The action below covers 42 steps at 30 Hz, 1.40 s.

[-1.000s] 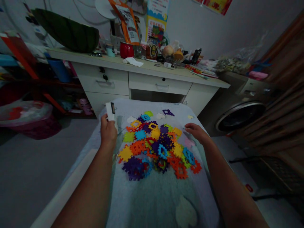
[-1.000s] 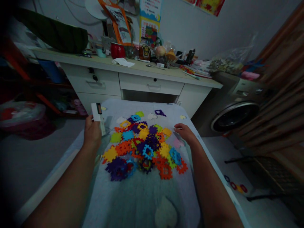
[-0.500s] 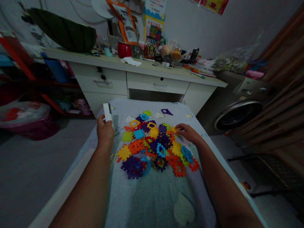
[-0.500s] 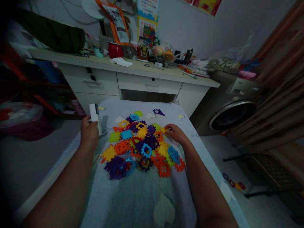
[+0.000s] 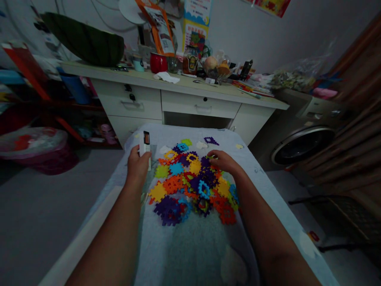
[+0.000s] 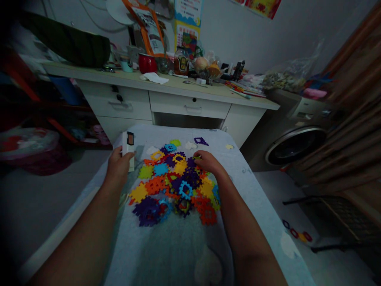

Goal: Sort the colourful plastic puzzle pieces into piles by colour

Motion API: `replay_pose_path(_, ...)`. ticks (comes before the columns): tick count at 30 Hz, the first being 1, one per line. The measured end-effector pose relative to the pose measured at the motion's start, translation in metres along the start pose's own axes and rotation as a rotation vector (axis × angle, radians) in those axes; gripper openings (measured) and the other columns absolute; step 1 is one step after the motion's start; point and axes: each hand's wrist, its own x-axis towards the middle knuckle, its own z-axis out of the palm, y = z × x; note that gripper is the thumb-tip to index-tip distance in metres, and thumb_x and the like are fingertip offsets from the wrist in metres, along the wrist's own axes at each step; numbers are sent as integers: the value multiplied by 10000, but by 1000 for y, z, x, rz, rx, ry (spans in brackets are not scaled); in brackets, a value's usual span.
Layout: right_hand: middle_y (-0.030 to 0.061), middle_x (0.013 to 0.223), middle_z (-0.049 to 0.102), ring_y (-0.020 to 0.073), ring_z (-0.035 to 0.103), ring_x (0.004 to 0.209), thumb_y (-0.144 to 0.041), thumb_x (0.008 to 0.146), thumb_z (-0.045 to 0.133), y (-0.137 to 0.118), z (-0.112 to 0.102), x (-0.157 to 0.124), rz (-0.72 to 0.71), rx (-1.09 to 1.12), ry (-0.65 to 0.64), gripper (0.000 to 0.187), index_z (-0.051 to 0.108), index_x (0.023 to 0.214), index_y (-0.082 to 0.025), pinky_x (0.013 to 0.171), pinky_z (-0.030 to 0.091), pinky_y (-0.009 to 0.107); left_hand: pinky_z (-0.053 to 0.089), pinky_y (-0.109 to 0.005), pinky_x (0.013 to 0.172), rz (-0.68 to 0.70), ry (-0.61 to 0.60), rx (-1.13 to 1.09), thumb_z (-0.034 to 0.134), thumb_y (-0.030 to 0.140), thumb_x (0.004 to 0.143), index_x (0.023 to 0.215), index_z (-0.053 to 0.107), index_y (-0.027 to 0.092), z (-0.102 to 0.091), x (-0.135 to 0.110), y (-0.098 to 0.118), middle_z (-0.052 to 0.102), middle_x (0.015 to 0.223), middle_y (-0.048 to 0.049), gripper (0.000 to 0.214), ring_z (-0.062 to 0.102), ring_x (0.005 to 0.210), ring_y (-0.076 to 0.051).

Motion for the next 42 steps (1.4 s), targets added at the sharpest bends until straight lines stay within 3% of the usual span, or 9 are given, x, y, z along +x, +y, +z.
replay_pose_path(2, 62, 1051, 703, 186, 643, 927, -143, 785, 633, -1, 2, 0, -10, 0, 0, 239, 691, 1014, -178, 834, 495, 290, 413, -221, 507, -66, 25, -51, 670, 277, 611, 1009, 613, 208, 7, -8, 11, 625, 765, 18, 407, 542, 570, -118)
replay_pose_path(9, 65, 1044, 703, 180, 641, 887, -176, 799, 621, 11, 2, -5, 2, 68, 31, 249, 686, 1040, -170, 831, 501, 307, 469, -206, 477, -145, -128, -240, 662, 220, 606, 980, 610, 187, 13, -19, 26, 685, 843, -14, 379, 581, 535, -99)
replay_pose_path(17, 78, 1074, 697, 173, 634, 902, -182, 810, 622, 17, -5, -5, -4, 97, 63, 256, 674, 1060, -171, 834, 504, 314, 489, -214, 476, -149, -252, -339, 625, 207, 607, 1015, 592, 177, 12, -21, 24, 693, 849, -26, 411, 608, 560, -116)
replay_pose_path(25, 88, 1082, 695, 178, 634, 917, -187, 833, 609, 20, -5, -6, -3, 85, 75, 238, 671, 1062, -162, 839, 501, 319, 463, -198, 484, -146, -296, -332, 654, 234, 651, 1028, 570, 180, 13, -21, 22, 682, 825, -7, 390, 592, 546, -102)
replay_pose_path(42, 82, 1071, 696, 171, 630, 900, -180, 822, 615, 24, -2, -4, 46, 74, 59, 264, 671, 1079, -155, 821, 500, 299, 394, -209, 446, -96, -458, -411, 639, 243, 645, 944, 552, 196, 13, -30, 35, 643, 791, 8, 314, 525, 530, -101)
